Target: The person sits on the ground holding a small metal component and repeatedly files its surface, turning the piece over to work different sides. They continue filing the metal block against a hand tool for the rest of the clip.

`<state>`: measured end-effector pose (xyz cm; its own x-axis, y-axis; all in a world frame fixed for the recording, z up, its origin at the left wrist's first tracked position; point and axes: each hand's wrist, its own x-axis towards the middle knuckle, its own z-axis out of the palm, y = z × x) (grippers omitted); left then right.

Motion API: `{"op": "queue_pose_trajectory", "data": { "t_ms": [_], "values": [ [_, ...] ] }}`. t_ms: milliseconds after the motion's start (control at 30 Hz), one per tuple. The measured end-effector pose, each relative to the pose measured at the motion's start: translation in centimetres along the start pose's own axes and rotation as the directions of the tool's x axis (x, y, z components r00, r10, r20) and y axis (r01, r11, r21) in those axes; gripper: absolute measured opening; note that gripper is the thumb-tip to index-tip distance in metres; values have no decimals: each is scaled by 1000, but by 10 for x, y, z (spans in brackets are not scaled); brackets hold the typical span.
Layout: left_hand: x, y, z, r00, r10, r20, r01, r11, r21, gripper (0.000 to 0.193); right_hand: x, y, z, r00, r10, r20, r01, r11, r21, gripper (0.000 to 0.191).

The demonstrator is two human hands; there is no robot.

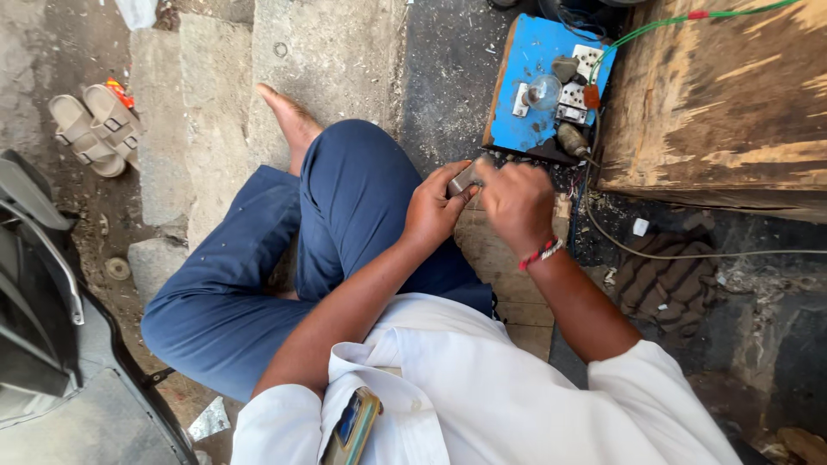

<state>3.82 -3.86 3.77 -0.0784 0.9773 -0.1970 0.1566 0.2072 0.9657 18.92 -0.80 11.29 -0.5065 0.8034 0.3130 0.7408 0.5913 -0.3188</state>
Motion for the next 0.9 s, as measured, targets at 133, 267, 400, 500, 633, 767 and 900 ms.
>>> {"op": "queue_pose_trajectory", "data": {
  "t_ms": [133,267,400,500,633,767,900],
  "values": [
    [-2,-2,0,989,145,-11,-145,989,-9,50,1,3,0,995,-95,-25,96,993,70,32],
    [-2,-4,0,989,148,-23,-148,989,-6,42,2,5,-1,999,-36,-10,35,999,-29,30],
    [-2,-6,0,978,206,-18,-207,978,-24,44,0,-1,0,992,-124,-32,127,982,139,30],
    [-1,-6,0,988,156,-7,-156,986,-65,43,1,-1,-2,999,19,-47,-20,999,-29,32],
    [-1,-7,-2,983,181,-1,-181,980,-80,40,-1,-5,-5,997,-64,-32,66,996,54,31],
    [-2,-8,-2,976,215,-13,-215,970,-109,44,0,-7,-5,997,-44,-55,45,999,11,30],
    [-2,-8,-3,972,236,-25,-237,968,-81,42,0,-9,-4,999,-5,-37,6,1000,17,29]
  ]
}}
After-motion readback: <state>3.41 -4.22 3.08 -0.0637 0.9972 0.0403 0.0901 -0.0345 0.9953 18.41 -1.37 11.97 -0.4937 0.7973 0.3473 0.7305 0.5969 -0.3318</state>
